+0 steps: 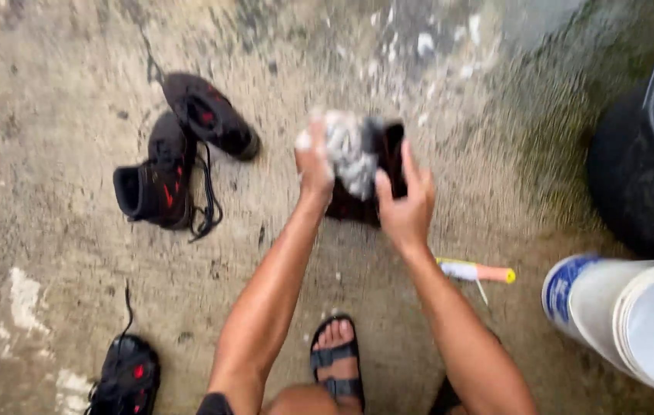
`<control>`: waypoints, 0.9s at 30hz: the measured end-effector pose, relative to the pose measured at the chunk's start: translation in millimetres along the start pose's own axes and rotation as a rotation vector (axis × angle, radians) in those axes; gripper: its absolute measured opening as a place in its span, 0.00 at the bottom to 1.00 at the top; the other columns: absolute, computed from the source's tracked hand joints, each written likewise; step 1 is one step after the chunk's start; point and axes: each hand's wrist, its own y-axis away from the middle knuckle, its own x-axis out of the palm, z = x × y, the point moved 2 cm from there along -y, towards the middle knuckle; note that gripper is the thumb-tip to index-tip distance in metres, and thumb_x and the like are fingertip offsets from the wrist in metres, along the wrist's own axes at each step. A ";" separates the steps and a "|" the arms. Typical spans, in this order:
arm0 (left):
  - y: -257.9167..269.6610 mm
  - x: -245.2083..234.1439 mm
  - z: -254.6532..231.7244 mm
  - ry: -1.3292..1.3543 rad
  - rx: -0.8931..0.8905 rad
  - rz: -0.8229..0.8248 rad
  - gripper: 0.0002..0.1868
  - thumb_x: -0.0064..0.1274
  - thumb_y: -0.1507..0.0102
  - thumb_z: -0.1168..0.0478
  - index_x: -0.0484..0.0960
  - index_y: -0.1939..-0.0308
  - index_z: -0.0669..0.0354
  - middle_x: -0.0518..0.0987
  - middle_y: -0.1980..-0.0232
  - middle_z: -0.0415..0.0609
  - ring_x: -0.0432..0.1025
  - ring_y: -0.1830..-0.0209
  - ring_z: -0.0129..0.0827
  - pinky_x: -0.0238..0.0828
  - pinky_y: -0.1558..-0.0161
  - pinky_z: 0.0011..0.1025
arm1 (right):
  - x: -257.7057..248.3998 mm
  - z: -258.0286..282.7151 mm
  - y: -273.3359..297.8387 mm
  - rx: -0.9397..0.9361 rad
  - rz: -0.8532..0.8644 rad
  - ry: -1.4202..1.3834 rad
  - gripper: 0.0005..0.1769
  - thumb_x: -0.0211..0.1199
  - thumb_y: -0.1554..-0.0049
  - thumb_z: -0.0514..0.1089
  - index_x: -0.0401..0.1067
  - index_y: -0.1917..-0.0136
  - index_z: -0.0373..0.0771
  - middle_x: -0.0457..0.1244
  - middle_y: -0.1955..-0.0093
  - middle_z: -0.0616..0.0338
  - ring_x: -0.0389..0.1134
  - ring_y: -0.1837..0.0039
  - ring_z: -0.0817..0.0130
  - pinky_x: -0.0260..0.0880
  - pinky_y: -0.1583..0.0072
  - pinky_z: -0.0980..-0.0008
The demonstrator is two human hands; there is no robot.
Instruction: The person removes the laces from a black hiking boot, wets the boot with water from a container, scrubs it with a brush and soap, rinses the boot, and then re-laces it.
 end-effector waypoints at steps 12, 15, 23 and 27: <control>25.3 21.3 -37.4 -0.241 -0.024 -0.076 0.28 0.59 0.35 0.48 0.75 0.38 0.60 0.81 0.52 0.53 0.75 0.59 0.33 0.79 0.59 0.29 | 9.1 52.2 -15.7 0.315 0.057 -0.146 0.30 0.43 0.29 0.55 0.50 0.17 0.45 0.65 0.46 0.39 0.69 0.52 0.55 0.71 0.51 0.62; 29.4 10.0 -36.8 -0.305 0.052 -0.100 0.22 0.57 0.33 0.52 0.76 0.39 0.57 0.80 0.52 0.48 0.75 0.58 0.30 0.77 0.60 0.29 | 11.7 26.2 19.6 0.176 0.166 -0.087 0.34 0.51 0.35 0.56 0.54 0.19 0.48 0.65 0.48 0.41 0.68 0.53 0.56 0.71 0.54 0.61; 47.9 1.5 -39.3 -0.211 0.205 -0.132 0.26 0.62 0.37 0.56 0.74 0.41 0.69 0.77 0.46 0.59 0.69 0.43 0.41 0.65 0.38 0.42 | 12.3 21.5 35.9 0.148 0.135 -0.178 0.38 0.68 0.44 0.48 0.61 0.22 0.52 0.69 0.44 0.45 0.71 0.45 0.48 0.71 0.50 0.61; 71.0 -9.8 -23.8 -0.290 0.199 -0.086 0.18 0.64 0.38 0.57 0.80 0.50 0.63 0.79 0.50 0.54 0.68 0.45 0.32 0.62 0.37 0.39 | 4.9 27.2 -10.8 0.160 0.001 -0.125 0.32 0.65 0.39 0.42 0.63 0.23 0.42 0.67 0.41 0.33 0.70 0.42 0.38 0.71 0.45 0.50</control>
